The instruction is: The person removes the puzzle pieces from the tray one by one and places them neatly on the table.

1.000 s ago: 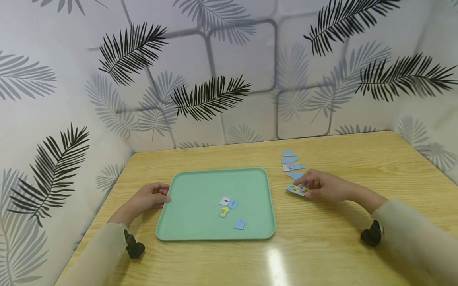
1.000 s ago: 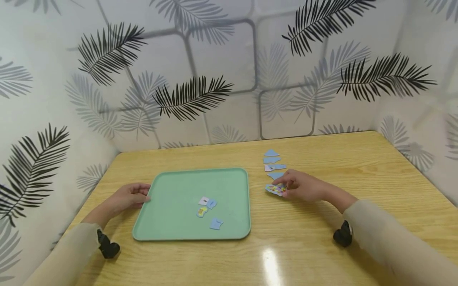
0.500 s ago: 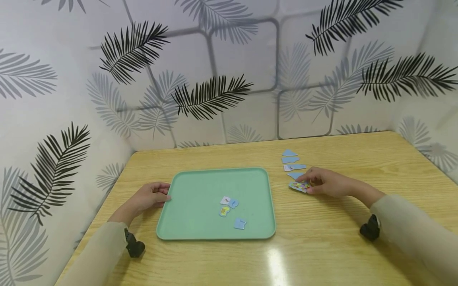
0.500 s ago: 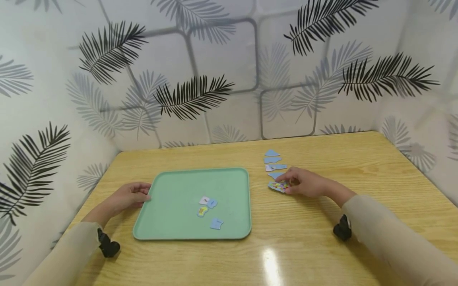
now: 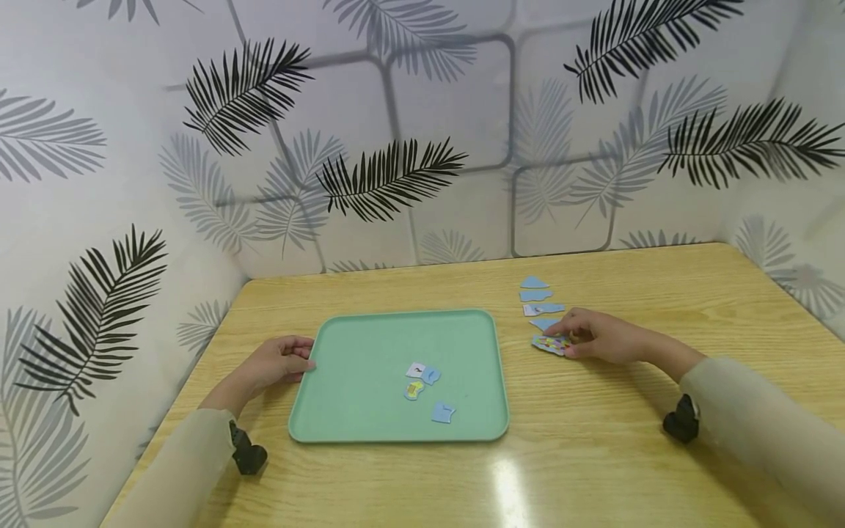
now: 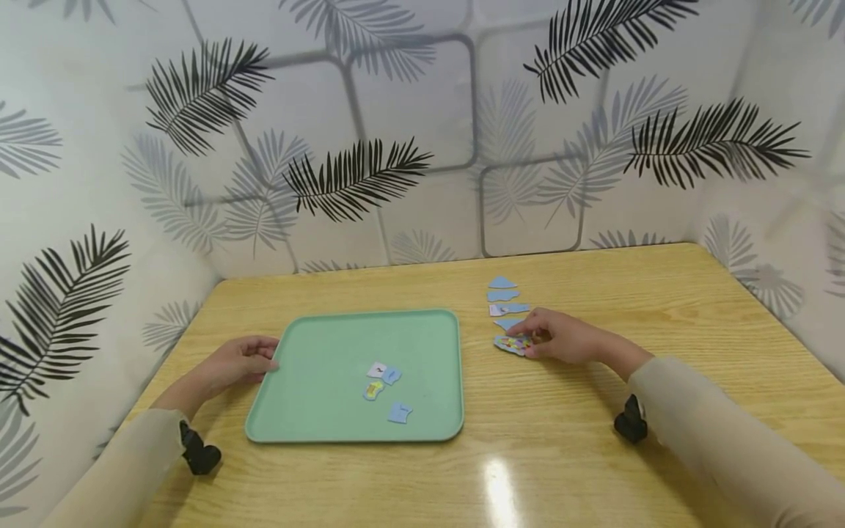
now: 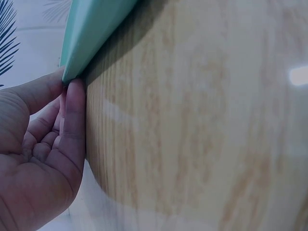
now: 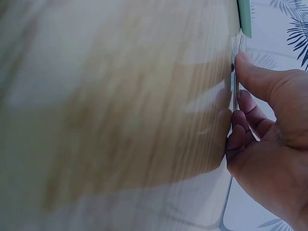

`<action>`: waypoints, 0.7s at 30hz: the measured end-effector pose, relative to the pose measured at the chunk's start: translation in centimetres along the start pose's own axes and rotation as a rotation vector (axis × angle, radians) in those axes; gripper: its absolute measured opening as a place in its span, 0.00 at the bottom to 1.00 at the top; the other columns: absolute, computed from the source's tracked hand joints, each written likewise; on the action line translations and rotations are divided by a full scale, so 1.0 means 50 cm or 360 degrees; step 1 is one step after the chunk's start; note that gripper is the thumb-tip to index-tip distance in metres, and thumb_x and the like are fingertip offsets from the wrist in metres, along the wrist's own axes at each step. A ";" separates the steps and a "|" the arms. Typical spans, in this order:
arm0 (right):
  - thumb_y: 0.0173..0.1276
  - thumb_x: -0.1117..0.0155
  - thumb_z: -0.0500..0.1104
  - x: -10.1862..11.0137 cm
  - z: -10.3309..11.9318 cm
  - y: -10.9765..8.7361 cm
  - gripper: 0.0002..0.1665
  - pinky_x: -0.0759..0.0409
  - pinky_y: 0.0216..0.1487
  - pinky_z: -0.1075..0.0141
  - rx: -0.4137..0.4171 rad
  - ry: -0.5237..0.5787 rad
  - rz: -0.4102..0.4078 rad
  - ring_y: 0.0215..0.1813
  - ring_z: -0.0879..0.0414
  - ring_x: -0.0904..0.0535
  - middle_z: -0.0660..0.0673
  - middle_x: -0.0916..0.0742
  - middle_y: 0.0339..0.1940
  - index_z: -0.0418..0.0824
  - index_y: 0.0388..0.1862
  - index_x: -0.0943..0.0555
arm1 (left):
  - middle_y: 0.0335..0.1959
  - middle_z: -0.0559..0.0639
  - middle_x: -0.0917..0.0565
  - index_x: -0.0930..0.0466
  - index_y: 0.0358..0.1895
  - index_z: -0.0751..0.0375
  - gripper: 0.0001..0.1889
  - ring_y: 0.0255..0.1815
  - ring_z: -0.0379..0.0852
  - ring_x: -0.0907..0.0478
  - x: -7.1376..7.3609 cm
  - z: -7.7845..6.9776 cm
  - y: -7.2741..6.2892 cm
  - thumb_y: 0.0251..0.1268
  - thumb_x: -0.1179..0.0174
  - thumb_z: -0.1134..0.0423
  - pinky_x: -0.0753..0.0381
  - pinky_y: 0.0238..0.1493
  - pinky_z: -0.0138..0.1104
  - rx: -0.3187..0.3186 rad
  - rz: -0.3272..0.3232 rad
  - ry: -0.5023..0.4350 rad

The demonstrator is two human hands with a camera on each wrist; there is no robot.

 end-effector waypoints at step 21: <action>0.67 0.34 0.38 -0.001 0.001 0.003 0.21 0.34 0.38 0.65 0.0056 -0.0003 0.0022 0.39 0.53 0.35 0.46 0.25 0.41 0.35 0.59 0.20 | 0.47 0.57 0.26 0.35 0.67 0.73 0.29 0.43 0.45 0.25 -0.001 0.000 -0.001 0.66 0.37 0.67 0.19 0.44 0.36 -0.0018 0.0002 0.0006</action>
Point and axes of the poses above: each hand's wrist, its own y-axis towards the middle knuckle, its own x-axis out of the back of the hand, z = x × y, the point moved 10 cm from there along y, towards the middle knuckle
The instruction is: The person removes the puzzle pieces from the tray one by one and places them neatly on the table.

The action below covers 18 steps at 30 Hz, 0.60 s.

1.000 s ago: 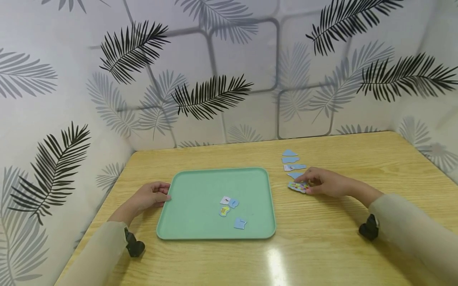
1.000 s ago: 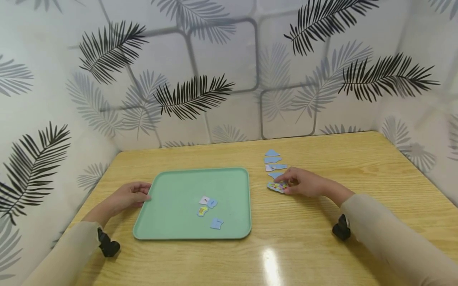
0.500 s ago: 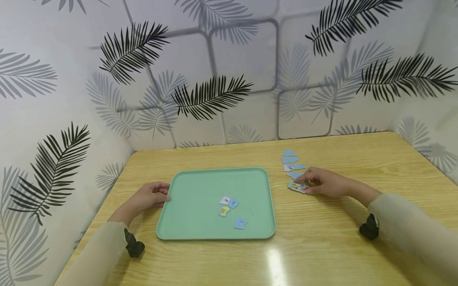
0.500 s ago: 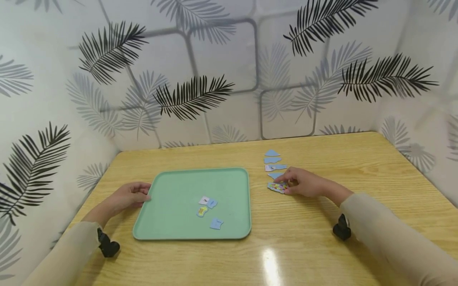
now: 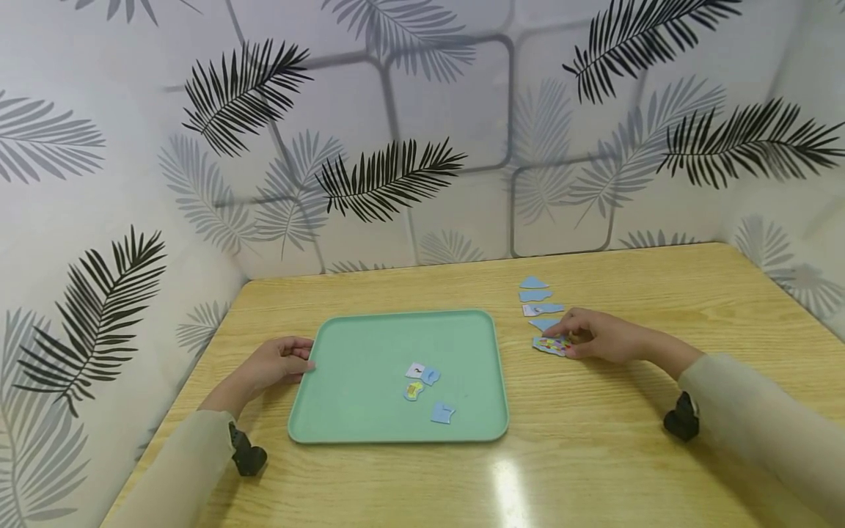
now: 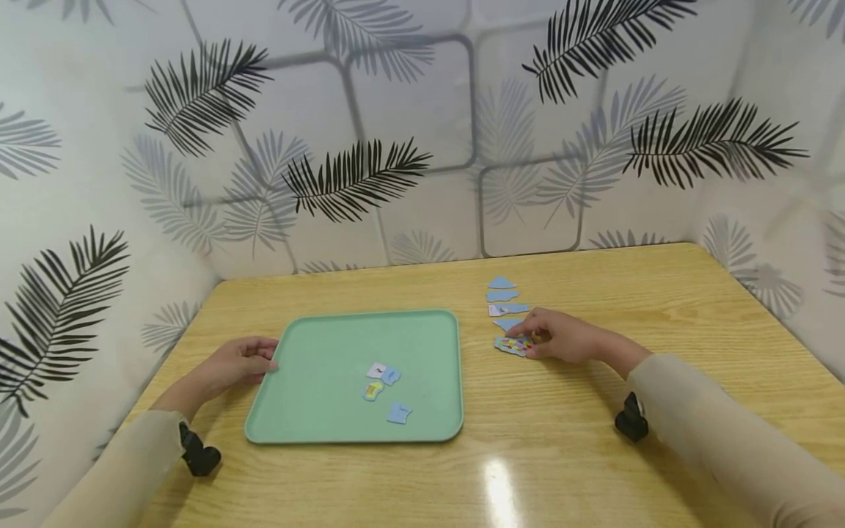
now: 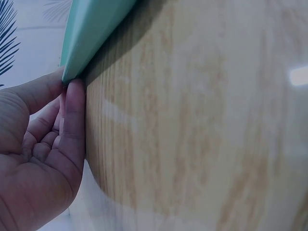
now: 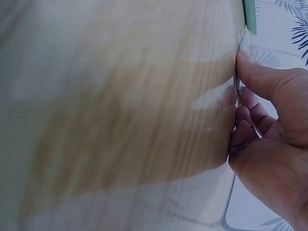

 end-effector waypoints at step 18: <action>0.67 0.34 0.39 -0.001 -0.004 0.000 0.22 0.30 0.48 0.62 -0.0050 0.0041 0.0011 0.48 0.51 0.31 0.45 0.23 0.47 0.38 0.60 0.20 | 0.47 0.56 0.26 0.35 0.67 0.72 0.29 0.43 0.45 0.26 0.003 0.003 0.001 0.65 0.37 0.67 0.20 0.44 0.36 0.0003 -0.0007 0.0017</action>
Point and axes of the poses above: each hand's wrist, its own y-axis towards the middle knuckle, its own x-axis out of the back of the hand, z = x × y, the point moved 10 cm from there along y, towards the middle knuckle
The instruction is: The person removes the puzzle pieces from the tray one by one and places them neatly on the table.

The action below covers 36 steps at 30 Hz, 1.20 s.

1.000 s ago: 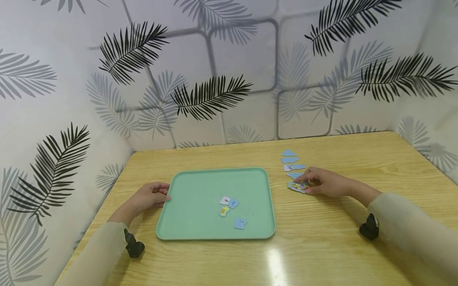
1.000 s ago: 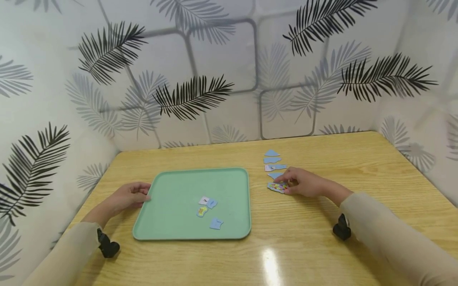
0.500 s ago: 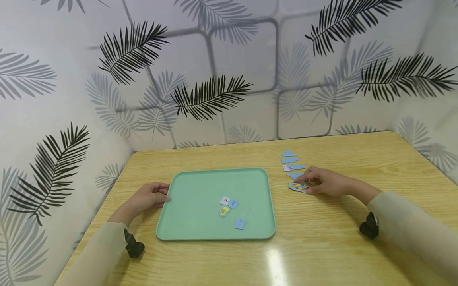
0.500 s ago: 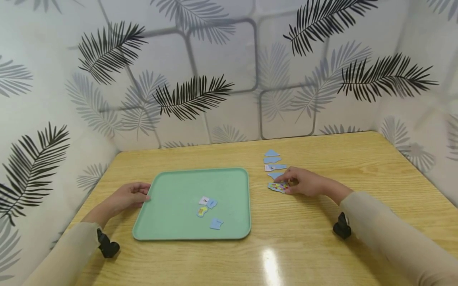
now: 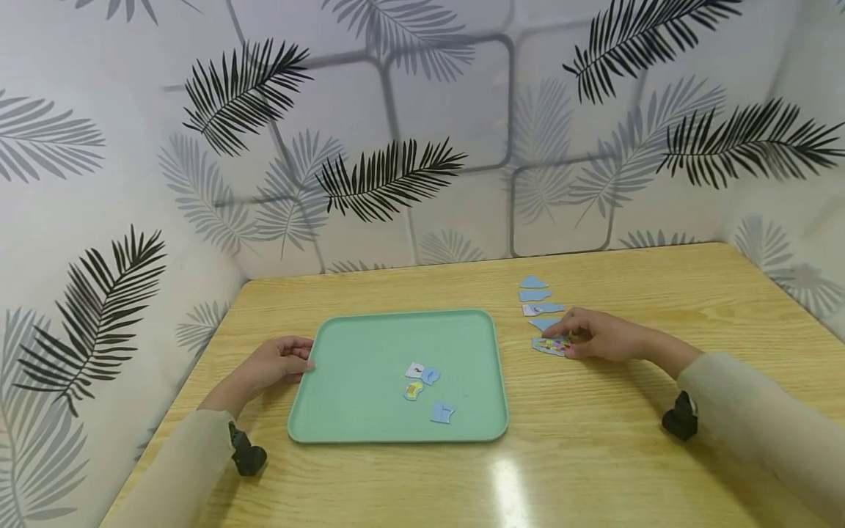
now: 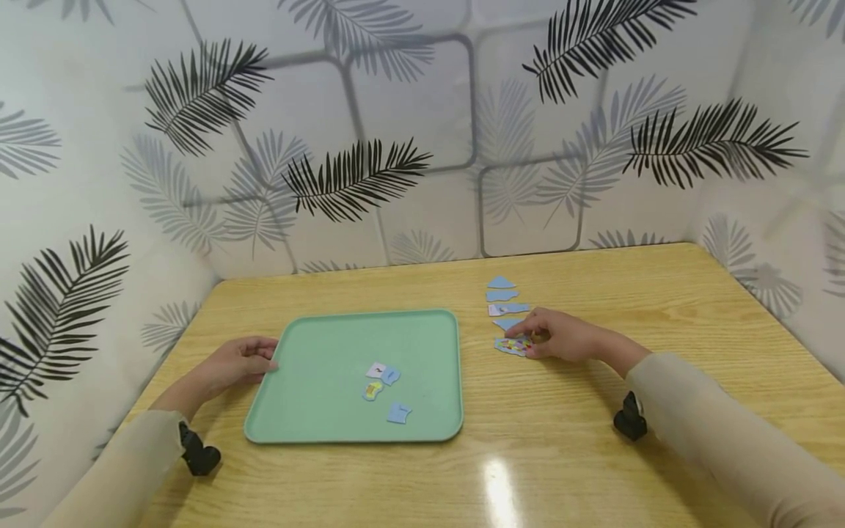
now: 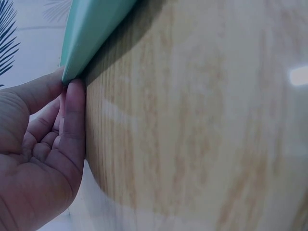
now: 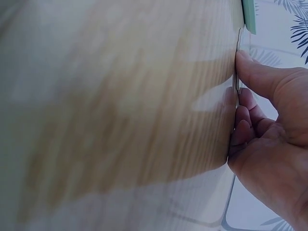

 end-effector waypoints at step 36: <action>0.65 0.32 0.37 0.017 -0.002 0.001 0.25 0.28 0.54 0.54 -0.0069 0.0201 -0.0058 0.52 0.45 0.29 0.39 0.21 0.51 0.36 0.61 0.22 | 0.47 0.56 0.27 0.36 0.67 0.73 0.30 0.44 0.45 0.26 -0.001 -0.003 0.000 0.66 0.37 0.67 0.20 0.44 0.36 0.0012 0.0018 -0.0010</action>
Point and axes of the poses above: each hand's wrist, its own y-axis towards the middle knuckle, its own x-axis out of the back of the hand, z = x × y, the point moved 10 cm from there along y, towards the middle knuckle
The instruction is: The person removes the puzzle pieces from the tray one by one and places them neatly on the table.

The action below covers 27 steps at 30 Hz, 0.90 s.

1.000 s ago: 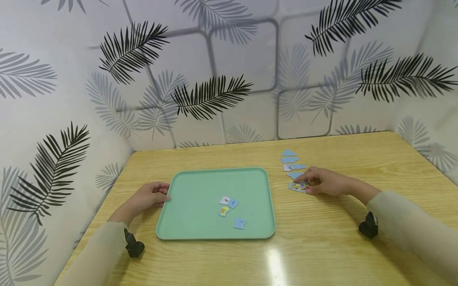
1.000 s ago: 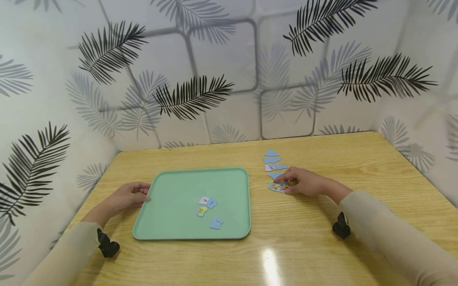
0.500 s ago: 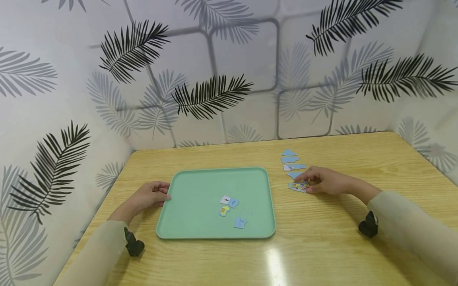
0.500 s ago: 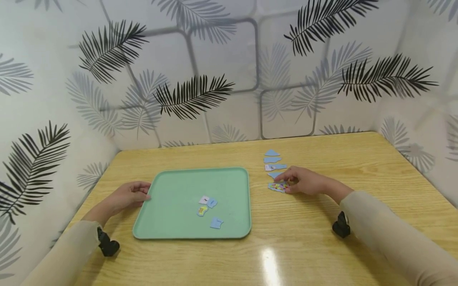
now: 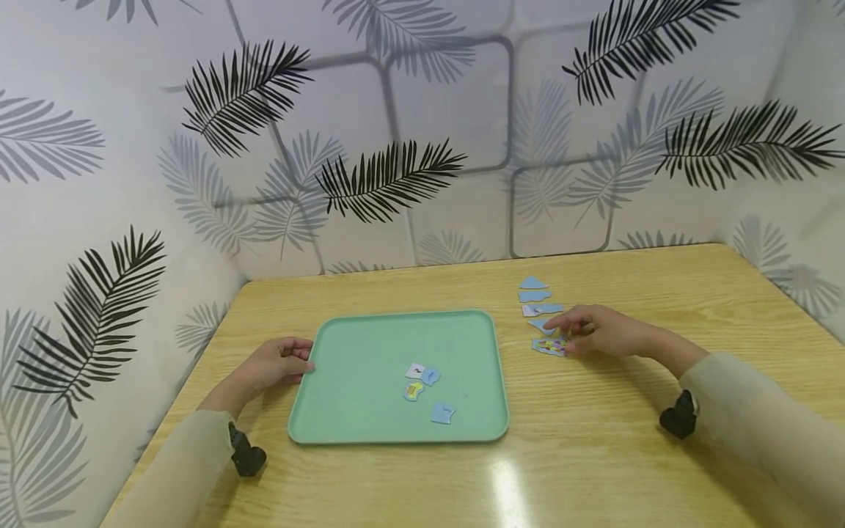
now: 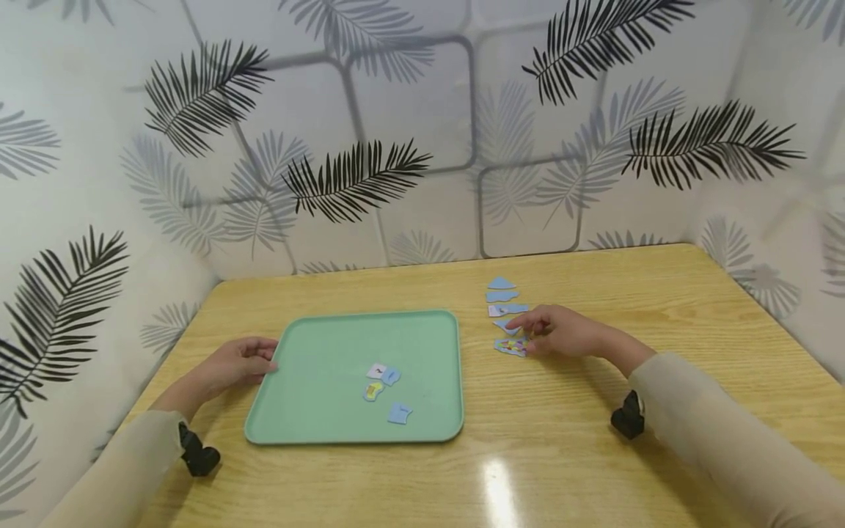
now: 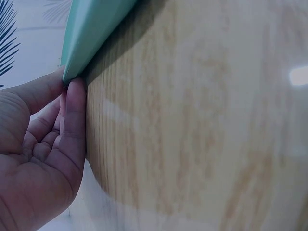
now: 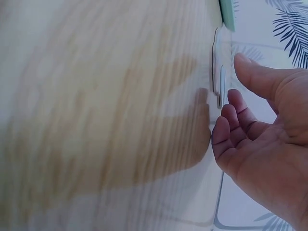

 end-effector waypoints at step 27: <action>0.67 0.35 0.35 -0.084 0.122 0.021 0.24 0.24 0.53 0.56 0.0142 0.0170 -0.0018 0.54 0.41 0.28 0.35 0.21 0.54 0.38 0.63 0.23 | 0.46 0.55 0.26 0.34 0.66 0.73 0.28 0.43 0.45 0.26 0.002 0.001 0.003 0.66 0.38 0.67 0.20 0.44 0.36 -0.0027 0.0002 0.0008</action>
Point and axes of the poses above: each hand's wrist, its own y-axis towards the middle knuckle, its own x-axis out of the back of the hand, z = x × y, the point moved 10 cm from there along y, towards the middle knuckle
